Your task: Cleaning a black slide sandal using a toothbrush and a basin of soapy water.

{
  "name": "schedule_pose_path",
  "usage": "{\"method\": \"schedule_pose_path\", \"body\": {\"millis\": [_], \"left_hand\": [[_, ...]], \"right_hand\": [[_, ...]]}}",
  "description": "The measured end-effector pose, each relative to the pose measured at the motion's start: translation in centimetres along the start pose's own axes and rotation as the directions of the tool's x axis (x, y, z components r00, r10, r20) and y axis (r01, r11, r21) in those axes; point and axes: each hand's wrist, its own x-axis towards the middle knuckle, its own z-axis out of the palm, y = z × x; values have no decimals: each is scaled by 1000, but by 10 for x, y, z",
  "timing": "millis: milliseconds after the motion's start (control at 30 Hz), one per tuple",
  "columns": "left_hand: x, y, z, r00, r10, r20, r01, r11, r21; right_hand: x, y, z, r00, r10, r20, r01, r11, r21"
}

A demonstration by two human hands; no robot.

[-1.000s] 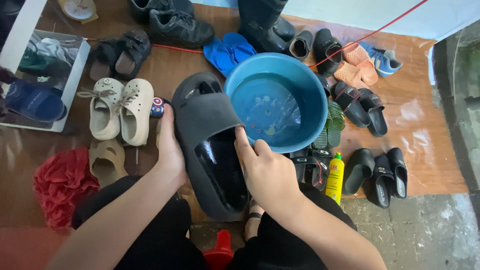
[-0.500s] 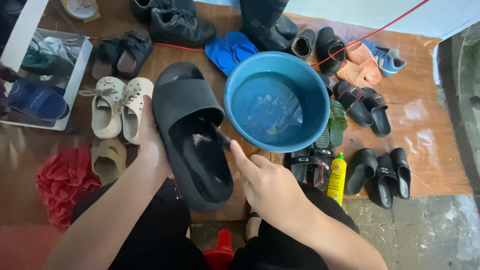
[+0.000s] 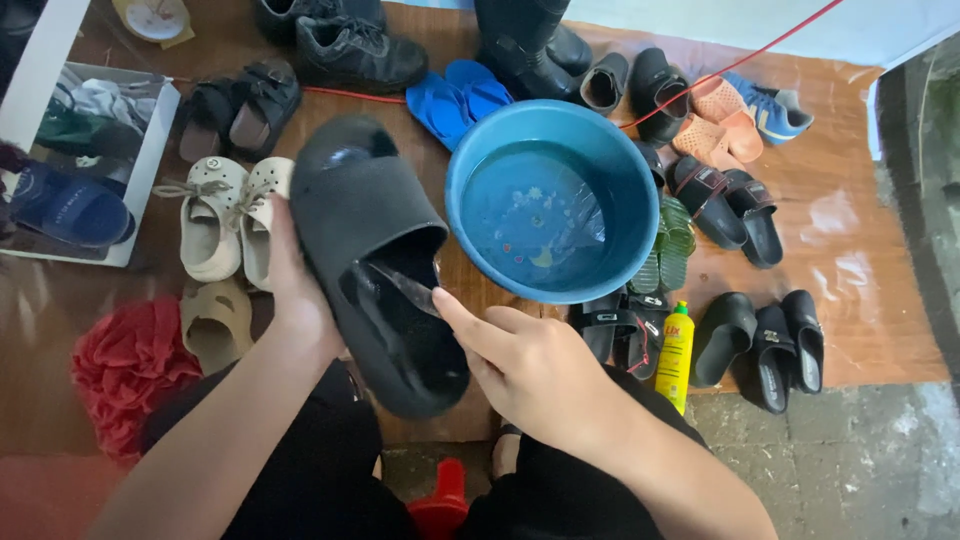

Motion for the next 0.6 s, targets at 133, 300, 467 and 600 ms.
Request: {"method": "schedule_pose_path", "body": {"millis": [133,300,467,600], "left_hand": [[-7,-7,-8,988,102,113,-92,992,-86],[-12,-24,-23,884,365,292,-346,931,-116],[-1,-25,-41,643,552,532,-581,803,-130],[6,-28,-58,450,640,623,-805,593,-28]], "right_hand": [[1,5,19,999,5,-51,-13,989,-146],[2,6,32,977,-57,-206,-34,911,-412],[-5,-2,37,974,-118,-191,29,910,-414],[-10,-1,39,959,-238,-151,209,960,-188]]}}
